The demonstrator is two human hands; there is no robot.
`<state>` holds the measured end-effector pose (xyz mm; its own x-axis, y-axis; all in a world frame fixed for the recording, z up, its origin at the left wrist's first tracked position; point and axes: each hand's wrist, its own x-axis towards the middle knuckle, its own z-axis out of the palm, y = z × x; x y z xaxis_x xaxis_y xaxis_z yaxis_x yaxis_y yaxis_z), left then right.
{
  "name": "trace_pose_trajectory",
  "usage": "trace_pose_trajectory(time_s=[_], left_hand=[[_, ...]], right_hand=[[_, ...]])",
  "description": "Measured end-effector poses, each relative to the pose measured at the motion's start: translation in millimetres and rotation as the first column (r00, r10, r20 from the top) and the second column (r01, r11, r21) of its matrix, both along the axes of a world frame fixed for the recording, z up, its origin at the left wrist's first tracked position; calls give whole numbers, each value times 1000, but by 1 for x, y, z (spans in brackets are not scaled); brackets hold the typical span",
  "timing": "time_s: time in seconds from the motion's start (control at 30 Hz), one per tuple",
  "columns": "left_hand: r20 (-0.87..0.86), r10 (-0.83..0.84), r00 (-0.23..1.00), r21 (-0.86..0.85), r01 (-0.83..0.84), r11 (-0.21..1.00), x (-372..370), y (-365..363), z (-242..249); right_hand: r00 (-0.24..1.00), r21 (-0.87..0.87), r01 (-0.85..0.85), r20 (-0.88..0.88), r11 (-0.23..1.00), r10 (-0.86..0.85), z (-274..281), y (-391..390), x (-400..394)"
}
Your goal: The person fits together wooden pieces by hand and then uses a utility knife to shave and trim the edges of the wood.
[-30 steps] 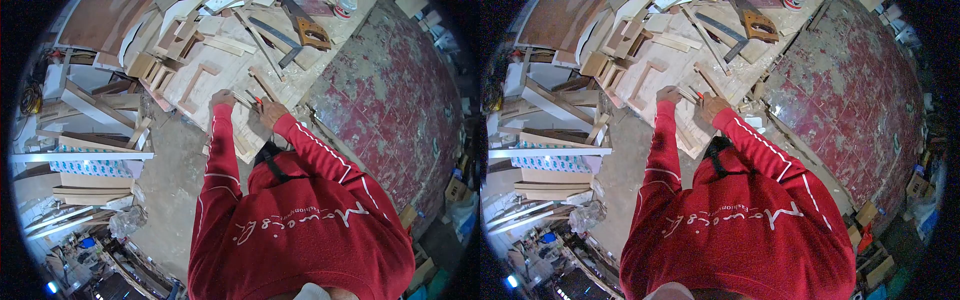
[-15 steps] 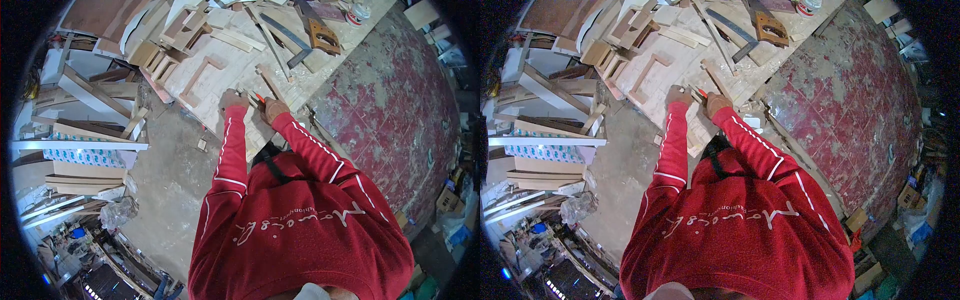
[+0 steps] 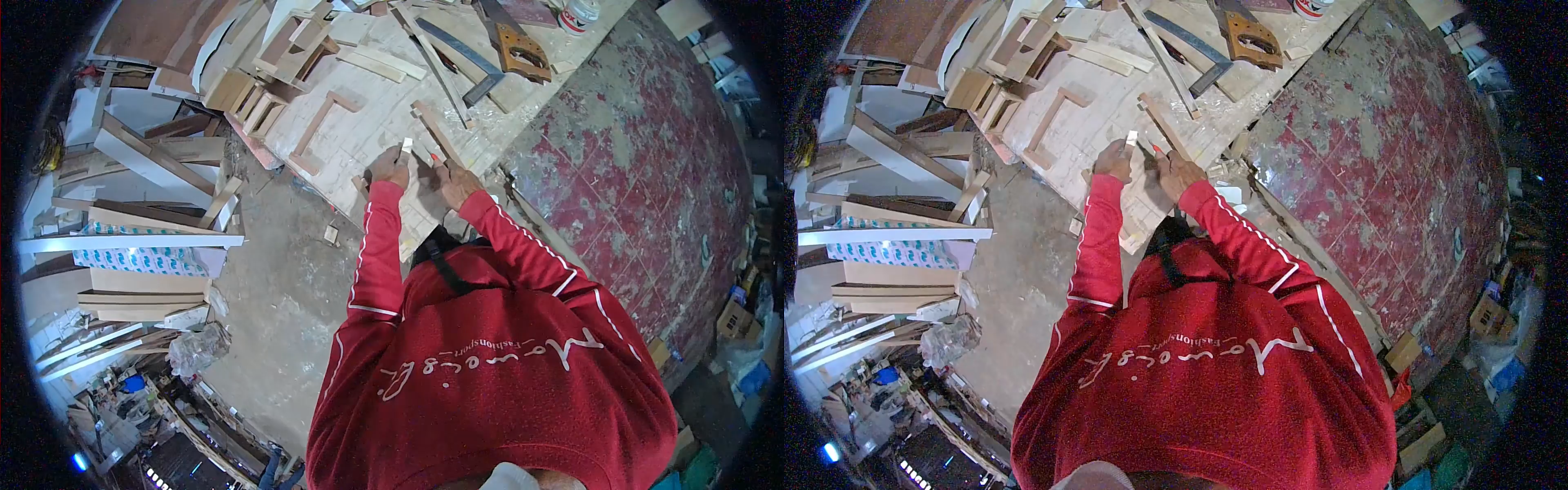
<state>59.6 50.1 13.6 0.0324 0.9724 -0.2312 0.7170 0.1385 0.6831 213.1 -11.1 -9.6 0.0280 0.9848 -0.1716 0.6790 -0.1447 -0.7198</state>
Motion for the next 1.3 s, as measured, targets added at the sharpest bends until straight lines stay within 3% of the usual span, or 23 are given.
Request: trace_pose_trajectory(time_s=[0.07,0.23,0.3,0.33,0.4,0.47,0.6,0.7,0.77,0.8,0.87,0.9,0.97,1.1,1.3], left_hand=[[-44,-42,998,-66,39,997,-4,-7,0],[-34,-162,986,-283,146,948,-8,-13,-6],[33,-64,997,-485,72,871,-2,-16,12],[32,-70,997,-485,76,871,-2,-18,14],[-363,-402,841,-189,356,915,-2,-23,21],[-412,-395,821,-192,346,918,3,-28,32],[-528,-432,731,-286,326,901,16,-30,50],[-585,-453,673,-314,327,891,27,-28,64],[-597,-467,652,-319,341,884,36,-27,77],[-608,-478,633,-322,355,878,38,-28,80],[-615,-459,641,-303,345,888,38,-27,78],[-615,-443,652,-291,335,896,39,-27,77],[-614,-447,650,-282,348,894,41,-26,78],[-621,-482,618,-296,385,874,42,-27,80],[-624,-497,603,-356,346,868,47,-24,83]], right_hand=[[999,-281,-22,24,959,30,42,-5,9],[991,-295,-93,65,951,117,41,-24,12],[984,-282,-106,107,954,141,40,-26,12],[983,-318,-102,113,943,145,46,-26,12],[982,-356,-100,115,929,150,49,-31,12],[990,-213,-107,67,971,124,47,-34,13],[988,-159,-154,-45,975,149,41,-40,14],[989,-199,-144,-38,969,139,37,-37,13],[986,-209,-138,61,968,154,43,-32,14],[986,-210,-137,59,968,153,15,-30,12],[969,-193,-54,-248,980,4,-65,-23,5],[969,-195,-47,-249,980,-3,-46,-29,6],[996,-141,-58,-76,988,47,26,-39,12],[996,-258,-80,20,963,88,47,-34,13],[999,-212,-35,21,977,40,42,-32,7]])
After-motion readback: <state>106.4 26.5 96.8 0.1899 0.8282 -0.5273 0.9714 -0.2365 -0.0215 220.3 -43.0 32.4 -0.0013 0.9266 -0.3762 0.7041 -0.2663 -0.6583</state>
